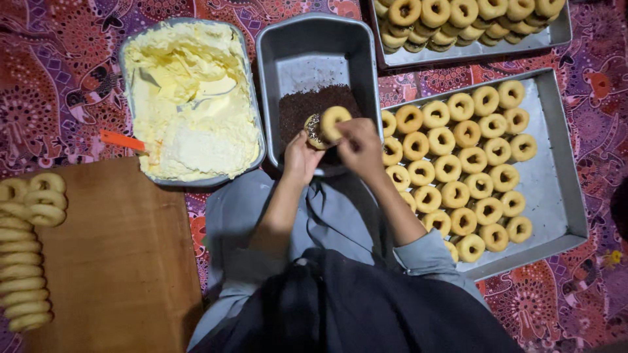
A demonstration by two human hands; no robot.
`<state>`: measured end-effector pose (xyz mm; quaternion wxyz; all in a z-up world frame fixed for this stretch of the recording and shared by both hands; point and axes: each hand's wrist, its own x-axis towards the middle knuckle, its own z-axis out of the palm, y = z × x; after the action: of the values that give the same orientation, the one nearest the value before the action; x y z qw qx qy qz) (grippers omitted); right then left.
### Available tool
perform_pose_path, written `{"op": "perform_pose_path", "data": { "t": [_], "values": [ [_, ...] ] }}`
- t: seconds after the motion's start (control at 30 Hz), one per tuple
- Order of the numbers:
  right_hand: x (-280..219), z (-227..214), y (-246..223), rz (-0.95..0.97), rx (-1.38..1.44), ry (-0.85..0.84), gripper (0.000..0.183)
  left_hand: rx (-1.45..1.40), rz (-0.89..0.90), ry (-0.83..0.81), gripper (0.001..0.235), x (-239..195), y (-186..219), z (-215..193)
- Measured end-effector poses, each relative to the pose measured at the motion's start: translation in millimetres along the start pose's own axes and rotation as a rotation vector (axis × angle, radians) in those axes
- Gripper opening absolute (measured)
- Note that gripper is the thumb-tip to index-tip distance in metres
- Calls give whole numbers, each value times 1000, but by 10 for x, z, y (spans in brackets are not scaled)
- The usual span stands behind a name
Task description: The person fills ring-shaped donuts with a yellow cream using a small orange spatula, then rolls them in a dark granular topping and places them on a metal tray. The process is repeated for multiple donuts.
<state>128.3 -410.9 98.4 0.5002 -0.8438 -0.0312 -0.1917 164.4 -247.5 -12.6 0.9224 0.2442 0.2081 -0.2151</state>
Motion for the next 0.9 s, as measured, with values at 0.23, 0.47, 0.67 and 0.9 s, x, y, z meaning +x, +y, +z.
{"op": "perform_pose_path", "data": {
  "t": [0.23,0.47,0.67,0.9],
  "values": [
    [154,-85,-446,410,349,78,51,47,4,-81,38,-222,88,401],
    [-415,-916,928,921,943,254,23,1173,105,89,40,-240,5,604],
    [-1081,-3259,2248,787,740,830,21,1417,545,167,38,-753,395,258],
    [-1401,-4488,2608,903,416,766,15,754,412,438,23,-1587,660,-155]
  ]
}}
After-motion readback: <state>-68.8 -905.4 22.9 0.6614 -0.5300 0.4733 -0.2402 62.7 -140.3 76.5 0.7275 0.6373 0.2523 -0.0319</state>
